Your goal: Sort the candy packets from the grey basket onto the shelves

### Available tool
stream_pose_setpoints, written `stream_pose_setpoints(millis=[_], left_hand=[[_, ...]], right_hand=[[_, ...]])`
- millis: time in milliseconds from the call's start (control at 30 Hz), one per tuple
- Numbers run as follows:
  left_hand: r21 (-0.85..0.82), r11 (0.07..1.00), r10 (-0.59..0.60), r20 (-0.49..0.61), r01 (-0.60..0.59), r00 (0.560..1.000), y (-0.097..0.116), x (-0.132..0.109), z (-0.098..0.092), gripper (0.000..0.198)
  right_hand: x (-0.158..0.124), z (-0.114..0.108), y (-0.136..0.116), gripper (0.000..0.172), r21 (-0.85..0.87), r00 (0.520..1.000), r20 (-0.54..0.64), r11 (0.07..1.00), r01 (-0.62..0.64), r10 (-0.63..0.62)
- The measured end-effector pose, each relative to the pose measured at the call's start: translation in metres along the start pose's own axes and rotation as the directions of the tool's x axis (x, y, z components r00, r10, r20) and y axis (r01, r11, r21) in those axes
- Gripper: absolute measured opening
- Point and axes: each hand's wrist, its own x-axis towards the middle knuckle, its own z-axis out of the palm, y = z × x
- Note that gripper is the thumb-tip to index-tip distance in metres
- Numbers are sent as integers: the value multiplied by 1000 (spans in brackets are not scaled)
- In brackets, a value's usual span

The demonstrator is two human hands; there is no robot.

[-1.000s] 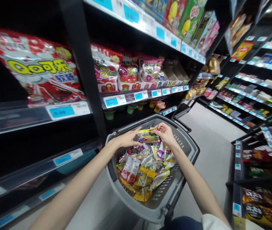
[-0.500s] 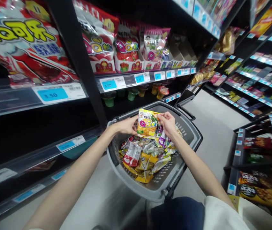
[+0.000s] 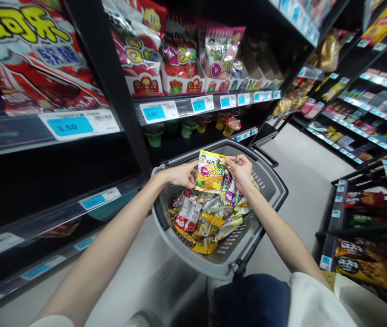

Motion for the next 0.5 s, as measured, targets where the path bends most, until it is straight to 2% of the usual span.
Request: stream_pose_setpoints(millis=[133,367,500], left_hand=[[-17,1000,-14,9,15,1000,1,0,-1,102],[57,998,-39,-9,40,999,-3,4,-1,105],[26,998,-63,-11,63,998,-2,3,-1,108]], right_hand=[[1,0,0,51,10,999,-37,1000,-16,17],[1,0,1,52,24,999,-31,999,-25,25],[1,1,2,53,47,999,-30,998,-28,30]])
